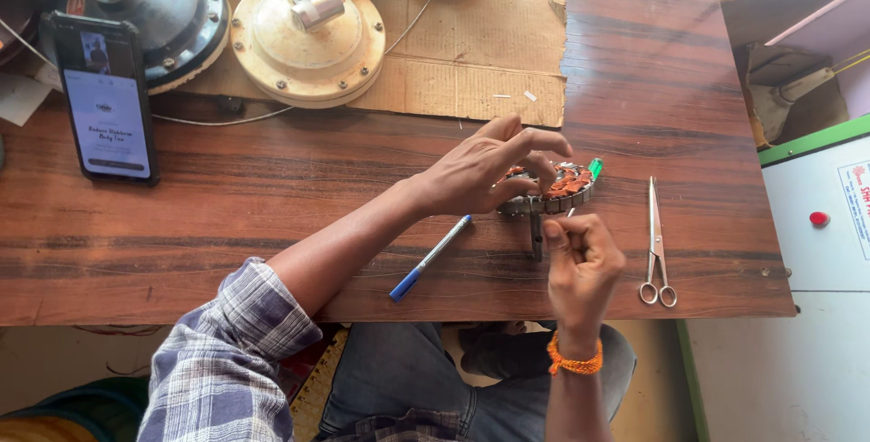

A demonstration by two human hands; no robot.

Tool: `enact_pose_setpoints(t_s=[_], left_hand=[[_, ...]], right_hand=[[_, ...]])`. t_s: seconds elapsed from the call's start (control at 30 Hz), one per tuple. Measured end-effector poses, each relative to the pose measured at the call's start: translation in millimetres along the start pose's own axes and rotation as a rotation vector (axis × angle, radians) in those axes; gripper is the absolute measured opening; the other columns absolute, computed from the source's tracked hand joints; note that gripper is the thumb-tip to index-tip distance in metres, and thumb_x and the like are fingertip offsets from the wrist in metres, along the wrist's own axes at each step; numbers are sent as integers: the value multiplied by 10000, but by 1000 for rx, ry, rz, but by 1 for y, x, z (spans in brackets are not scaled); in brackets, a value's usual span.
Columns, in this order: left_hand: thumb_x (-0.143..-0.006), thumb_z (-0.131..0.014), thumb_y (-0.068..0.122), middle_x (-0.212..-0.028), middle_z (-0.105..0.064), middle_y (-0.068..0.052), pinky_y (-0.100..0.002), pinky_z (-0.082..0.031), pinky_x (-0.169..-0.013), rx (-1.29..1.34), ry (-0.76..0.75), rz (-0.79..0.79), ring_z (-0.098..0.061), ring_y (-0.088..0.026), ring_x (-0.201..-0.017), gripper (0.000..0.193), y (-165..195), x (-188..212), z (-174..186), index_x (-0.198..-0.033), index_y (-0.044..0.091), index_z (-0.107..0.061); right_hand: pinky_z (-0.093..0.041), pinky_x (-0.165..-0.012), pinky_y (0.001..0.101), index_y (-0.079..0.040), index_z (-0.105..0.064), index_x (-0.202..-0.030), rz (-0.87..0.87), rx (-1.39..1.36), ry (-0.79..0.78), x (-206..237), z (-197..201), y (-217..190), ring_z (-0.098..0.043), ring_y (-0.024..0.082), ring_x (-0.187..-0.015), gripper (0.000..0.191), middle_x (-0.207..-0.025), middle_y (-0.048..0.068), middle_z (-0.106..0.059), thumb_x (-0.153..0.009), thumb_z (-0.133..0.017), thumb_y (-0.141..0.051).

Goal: The person works on an electric motor armature at a workbench, using a small screwdriver to press and hook copper winding wires into the commutator slots, rotating the armature to reach different slots. At the end they set the armature down and reach for a phone on the bench.

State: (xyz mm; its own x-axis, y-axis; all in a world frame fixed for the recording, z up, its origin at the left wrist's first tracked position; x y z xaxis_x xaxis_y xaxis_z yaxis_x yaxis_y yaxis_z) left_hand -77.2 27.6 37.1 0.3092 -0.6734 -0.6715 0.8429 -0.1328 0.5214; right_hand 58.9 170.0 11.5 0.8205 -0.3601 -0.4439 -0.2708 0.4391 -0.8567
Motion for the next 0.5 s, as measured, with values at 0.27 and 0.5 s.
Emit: enact_pose_setpoints(t_s=[0.27,0.5], left_hand=[[-929,-778,314,-1097,-762,54,-357,-425,-968,-34,61,68,-606,-167,-955,485,15,-2,0,-1336,195,-543],[-849,-815,379,-1122,-698,-23,-377,-511,-913,-331,259,130,-583,-233,-988,614,44,4,-25,-1352,106,-591]], right_hand=[[-200,-417,212,-60,-601,-852,-397,-474,49,18,-1,56,-310,-11,-472,187,-607,-86,-474,-961,-735,-131],[-214,-429,203,-22,-704,-1015,-447,-515,90,14,6,65,-332,-4,-481,212,-679,-75,-552,-945,-756,-216]])
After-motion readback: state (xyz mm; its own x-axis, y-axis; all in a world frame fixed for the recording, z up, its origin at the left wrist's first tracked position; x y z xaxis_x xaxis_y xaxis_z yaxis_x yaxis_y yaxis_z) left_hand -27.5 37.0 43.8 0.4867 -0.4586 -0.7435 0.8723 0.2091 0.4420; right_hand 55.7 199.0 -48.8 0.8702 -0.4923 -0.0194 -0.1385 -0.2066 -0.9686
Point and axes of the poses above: each hand's wrist, its own x-axis away from the middle knuckle, its own z-axis out of the back of the hand, y = z × x, the point moved 5 cm from there along -x, towards the middle knuckle
